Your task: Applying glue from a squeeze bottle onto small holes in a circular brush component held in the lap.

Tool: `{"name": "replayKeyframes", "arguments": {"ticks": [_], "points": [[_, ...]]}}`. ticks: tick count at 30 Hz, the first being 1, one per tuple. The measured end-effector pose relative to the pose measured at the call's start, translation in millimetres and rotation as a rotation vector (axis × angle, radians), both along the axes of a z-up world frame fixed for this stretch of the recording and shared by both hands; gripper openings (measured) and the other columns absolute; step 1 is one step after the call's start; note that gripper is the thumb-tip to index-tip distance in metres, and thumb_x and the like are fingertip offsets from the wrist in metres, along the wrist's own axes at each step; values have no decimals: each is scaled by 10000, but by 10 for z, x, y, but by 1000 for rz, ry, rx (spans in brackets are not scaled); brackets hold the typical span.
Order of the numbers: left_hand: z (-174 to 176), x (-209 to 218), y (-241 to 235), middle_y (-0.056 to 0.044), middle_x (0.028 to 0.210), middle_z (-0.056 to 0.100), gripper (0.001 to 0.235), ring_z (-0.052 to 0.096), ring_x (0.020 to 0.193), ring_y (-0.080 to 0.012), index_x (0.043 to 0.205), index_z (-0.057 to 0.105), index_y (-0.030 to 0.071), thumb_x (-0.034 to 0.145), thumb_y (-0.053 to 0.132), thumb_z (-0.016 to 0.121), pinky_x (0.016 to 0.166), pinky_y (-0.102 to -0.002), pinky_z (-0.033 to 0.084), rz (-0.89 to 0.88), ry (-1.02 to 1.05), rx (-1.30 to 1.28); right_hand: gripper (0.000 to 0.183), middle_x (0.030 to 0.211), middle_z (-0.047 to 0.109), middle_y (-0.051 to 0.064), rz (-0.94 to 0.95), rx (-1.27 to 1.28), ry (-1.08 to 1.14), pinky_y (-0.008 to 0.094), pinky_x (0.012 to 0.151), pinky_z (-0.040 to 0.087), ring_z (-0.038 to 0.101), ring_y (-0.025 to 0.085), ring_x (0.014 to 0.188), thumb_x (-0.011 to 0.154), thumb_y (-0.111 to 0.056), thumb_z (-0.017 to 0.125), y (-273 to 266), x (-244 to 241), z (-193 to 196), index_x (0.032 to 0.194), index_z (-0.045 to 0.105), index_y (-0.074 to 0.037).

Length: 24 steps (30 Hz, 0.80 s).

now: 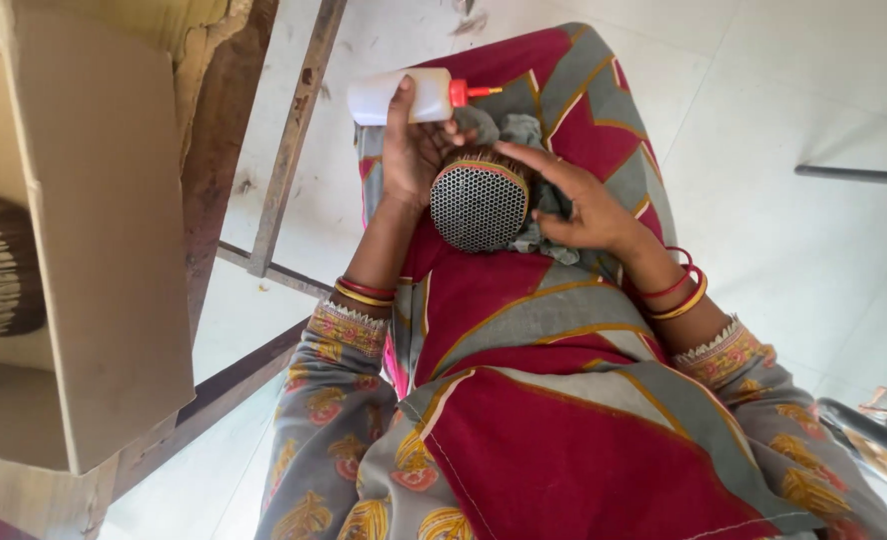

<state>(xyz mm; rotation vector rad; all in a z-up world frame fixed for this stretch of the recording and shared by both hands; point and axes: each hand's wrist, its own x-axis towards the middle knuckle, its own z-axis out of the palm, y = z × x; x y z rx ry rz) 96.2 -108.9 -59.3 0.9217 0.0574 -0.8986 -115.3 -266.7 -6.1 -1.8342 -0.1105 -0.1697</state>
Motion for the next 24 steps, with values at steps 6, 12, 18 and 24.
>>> {"name": "replayKeyframes", "arguments": {"ticks": [6,12,18,24], "points": [[-129,-167,18,-90,730,646,672,664,643,-198,1053,654,-10,867,635,632,628,-355,614,5,152,131,368,1148,734,138,-333,-897,388,491,914,550,660,378,1107,844,-155,829,-154,265,-205,1192,708,-147],[-213,-166,162,-93,762,636,661,602,587,-171,1091,653,-15,914,622,654,546,-292,542,58,15,52,211,1055,720,36,-484,544,237,285,790,598,671,147,965,998,-146,713,-310,399,-836,1181,689,-45],[32,-298,40,-92,860,682,616,640,641,-145,1103,649,-24,910,560,657,512,-278,535,82,-228,210,259,1110,720,15,-431,639,120,242,867,583,672,82,998,983,-66,715,-27,637,-800,1230,648,-28],[6,-343,63,-114,787,673,620,613,612,-151,1109,660,-45,948,553,649,547,-275,513,19,-361,238,115,908,723,-4,-469,453,67,241,726,529,626,63,806,1044,-96,692,-39,714,-868,1017,693,16]]}}
